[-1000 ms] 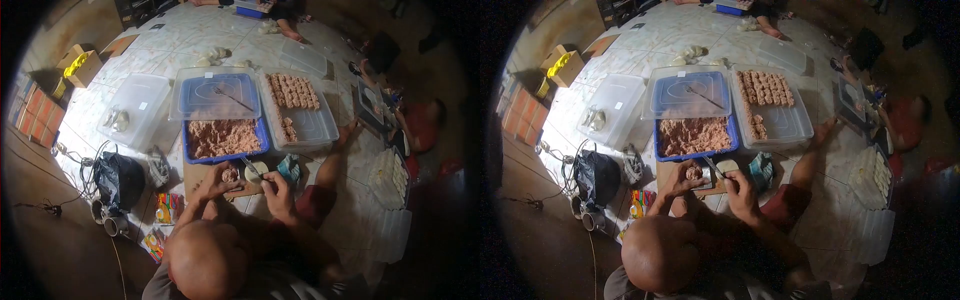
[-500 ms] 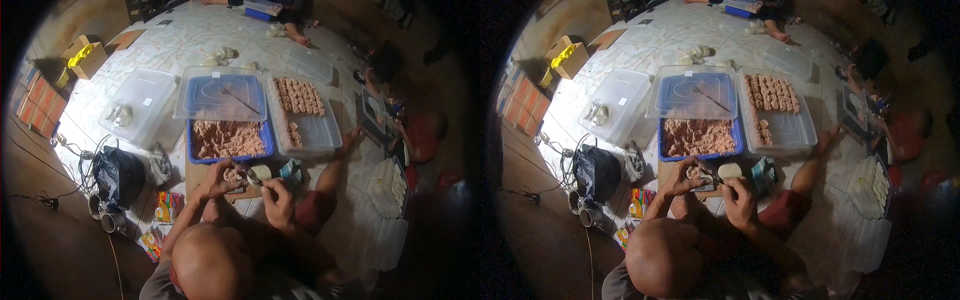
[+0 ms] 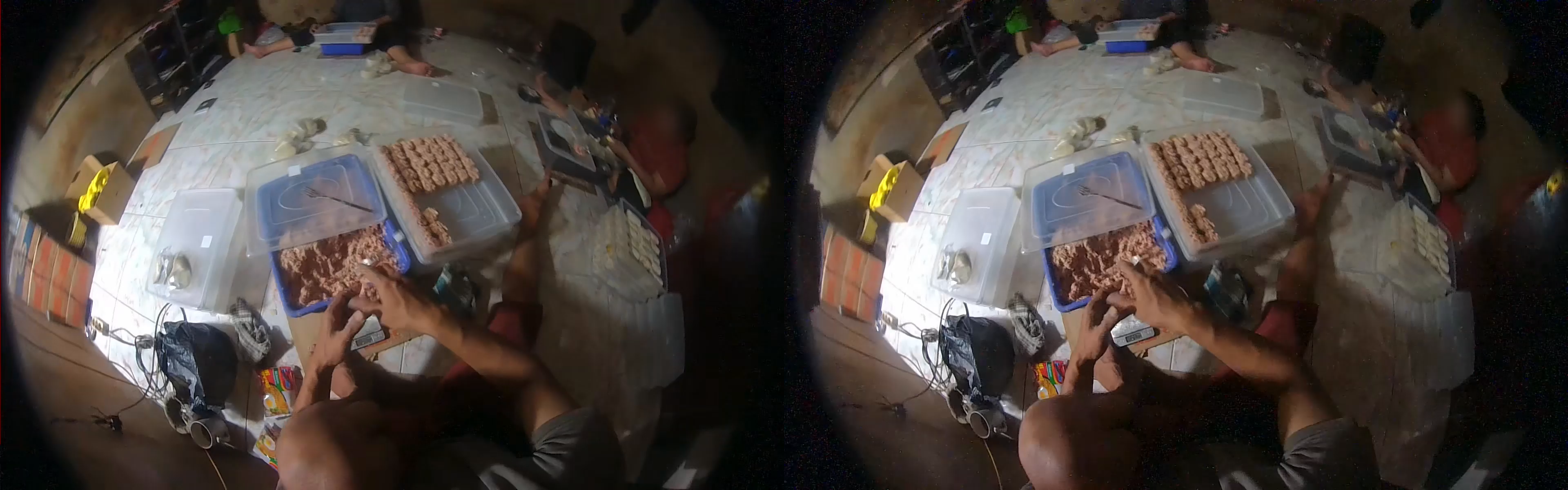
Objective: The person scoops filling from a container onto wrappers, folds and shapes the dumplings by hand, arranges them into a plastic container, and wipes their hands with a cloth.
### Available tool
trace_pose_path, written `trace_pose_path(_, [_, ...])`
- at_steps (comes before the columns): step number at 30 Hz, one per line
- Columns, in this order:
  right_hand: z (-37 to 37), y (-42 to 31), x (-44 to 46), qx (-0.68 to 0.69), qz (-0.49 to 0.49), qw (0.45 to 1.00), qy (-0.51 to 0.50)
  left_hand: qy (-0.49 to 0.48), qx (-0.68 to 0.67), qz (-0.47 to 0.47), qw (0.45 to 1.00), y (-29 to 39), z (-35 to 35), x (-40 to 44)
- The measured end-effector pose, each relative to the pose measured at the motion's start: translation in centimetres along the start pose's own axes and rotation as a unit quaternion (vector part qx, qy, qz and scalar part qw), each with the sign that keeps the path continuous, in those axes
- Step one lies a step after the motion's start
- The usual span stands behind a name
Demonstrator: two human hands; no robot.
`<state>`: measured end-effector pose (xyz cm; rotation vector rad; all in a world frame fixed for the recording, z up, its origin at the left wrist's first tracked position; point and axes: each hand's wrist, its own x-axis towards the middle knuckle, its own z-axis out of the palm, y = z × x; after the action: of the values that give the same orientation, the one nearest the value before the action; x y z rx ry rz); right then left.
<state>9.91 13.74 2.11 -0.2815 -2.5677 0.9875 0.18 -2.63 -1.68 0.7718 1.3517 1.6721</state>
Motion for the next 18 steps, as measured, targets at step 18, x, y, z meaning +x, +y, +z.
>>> trace_pose_path(18, [-10.9, 21.0, 11.3, -0.074, 0.259, 0.962, 0.038, -0.097, 0.130, -0.125, 0.979, 0.6, 3.7, -1.4])
